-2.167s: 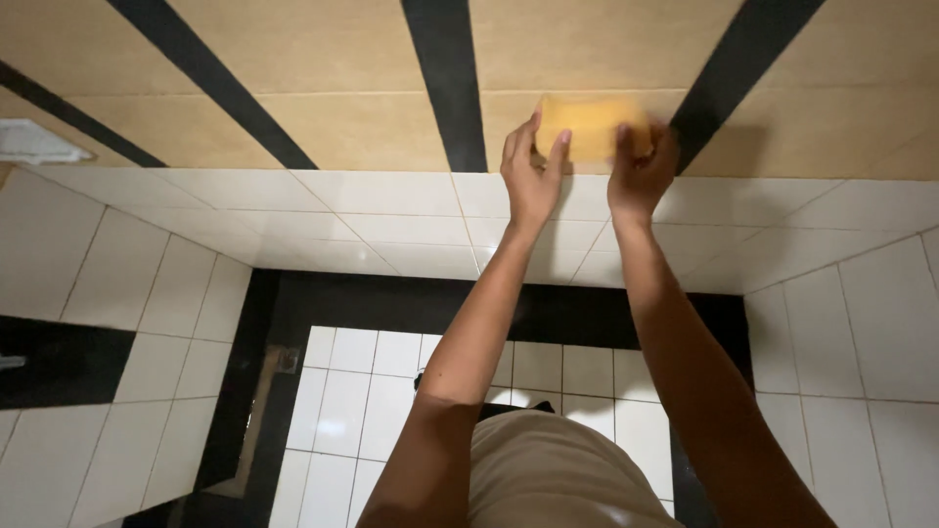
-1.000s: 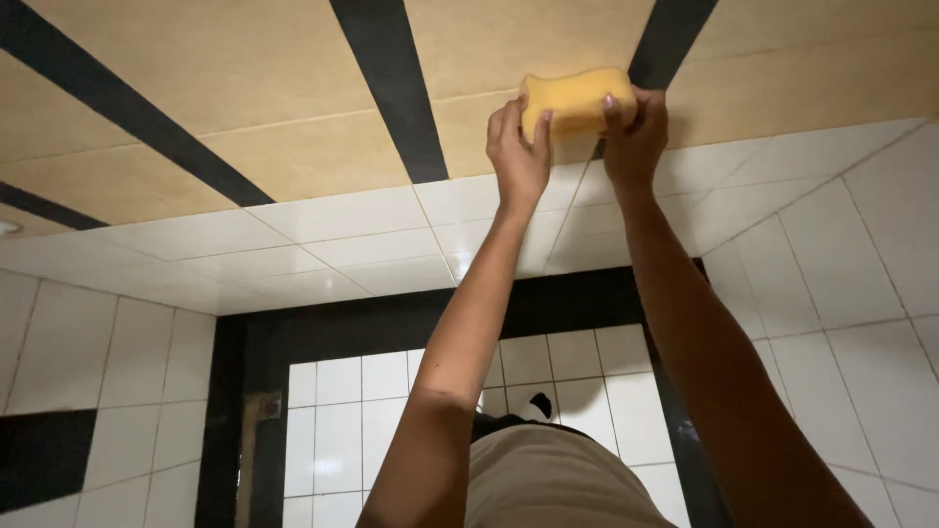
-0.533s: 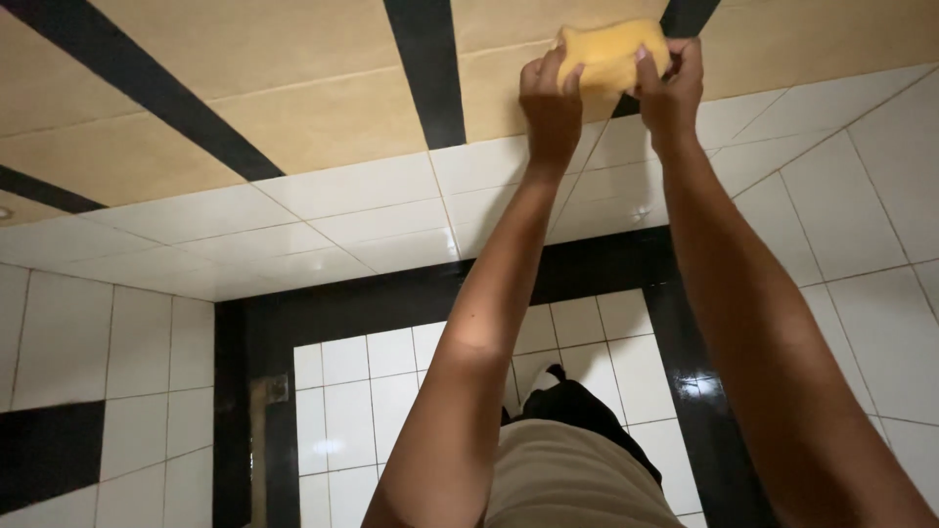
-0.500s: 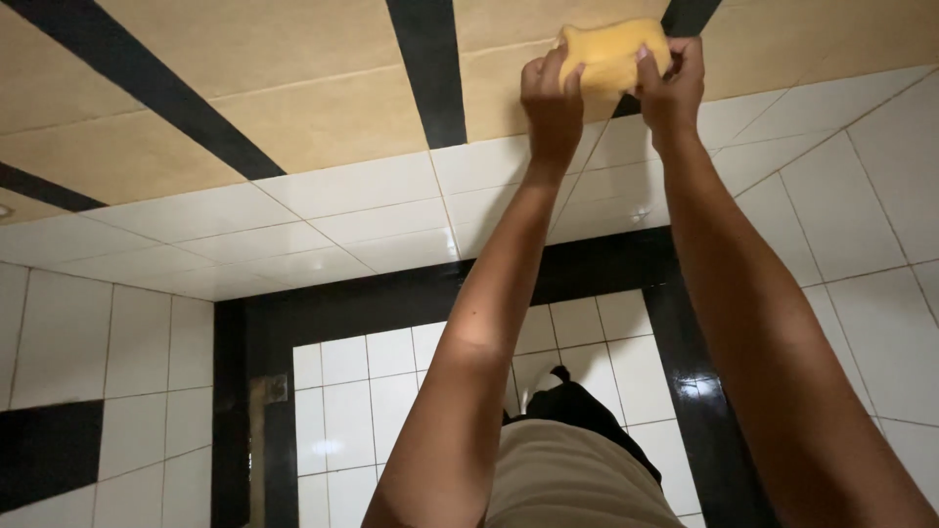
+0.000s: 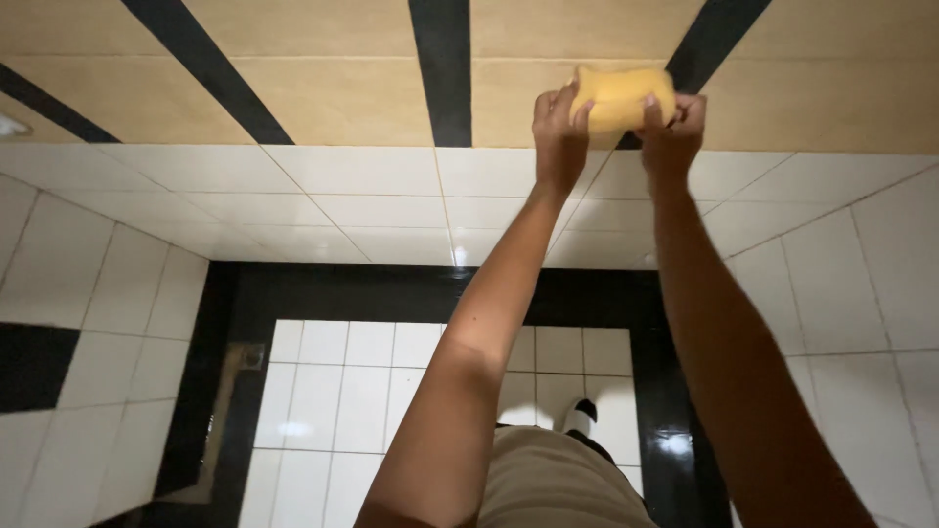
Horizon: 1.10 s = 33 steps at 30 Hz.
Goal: The person scrubs a tiled wall with a yellow sponge, moving it in circular and back-and-forth motions across the surface. The camera angle is low and looks upward at the wall, showing the hands and sponge in action.
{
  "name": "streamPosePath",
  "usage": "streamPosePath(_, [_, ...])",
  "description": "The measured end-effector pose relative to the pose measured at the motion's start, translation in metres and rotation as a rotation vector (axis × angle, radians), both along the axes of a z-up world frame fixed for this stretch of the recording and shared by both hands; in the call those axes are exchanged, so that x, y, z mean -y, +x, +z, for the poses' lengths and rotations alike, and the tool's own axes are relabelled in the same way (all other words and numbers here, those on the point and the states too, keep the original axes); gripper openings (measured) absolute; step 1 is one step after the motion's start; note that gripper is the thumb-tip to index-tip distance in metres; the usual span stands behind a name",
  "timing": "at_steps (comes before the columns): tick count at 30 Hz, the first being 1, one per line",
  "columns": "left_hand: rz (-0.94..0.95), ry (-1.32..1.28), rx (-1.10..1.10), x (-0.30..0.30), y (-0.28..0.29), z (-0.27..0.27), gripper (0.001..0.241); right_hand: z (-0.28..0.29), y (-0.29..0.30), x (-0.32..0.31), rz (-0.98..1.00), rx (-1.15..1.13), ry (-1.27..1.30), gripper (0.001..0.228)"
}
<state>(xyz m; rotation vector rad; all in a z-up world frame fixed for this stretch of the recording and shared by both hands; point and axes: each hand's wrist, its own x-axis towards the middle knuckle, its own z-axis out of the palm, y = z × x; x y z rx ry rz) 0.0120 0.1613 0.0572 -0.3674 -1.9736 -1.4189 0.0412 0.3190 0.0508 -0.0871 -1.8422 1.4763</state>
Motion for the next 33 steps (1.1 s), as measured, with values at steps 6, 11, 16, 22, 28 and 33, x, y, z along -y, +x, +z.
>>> streamPosePath(6, [0.091,0.032,0.164,-0.013,-0.006,-0.063,0.038,-0.080,-0.025,-0.022,-0.109,0.120,-0.141,0.044])
streamPosePath(11, [0.132,-0.041,0.372,-0.009,-0.008,-0.106,0.038,-0.121,-0.016,-0.007,-0.096,0.281,-0.261,0.039])
streamPosePath(16, [0.123,-0.027,0.263,-0.011,0.004,-0.091,0.040,-0.083,0.003,0.000,-0.096,0.300,-0.315,0.037])
streamPosePath(22, [0.054,0.091,0.008,-0.025,0.006,0.001,0.036,-0.027,-0.024,-0.031,-0.104,-0.050,-0.226,0.039])
streamPosePath(28, [0.058,0.100,-0.044,-0.029,0.008,0.001,0.034,-0.038,-0.028,-0.043,-0.123,-0.127,-0.145,0.043])
streamPosePath(33, [0.026,0.086,0.048,-0.031,0.016,-0.040,0.036,-0.061,0.002,-0.030,-0.145,0.065,-0.091,0.047])
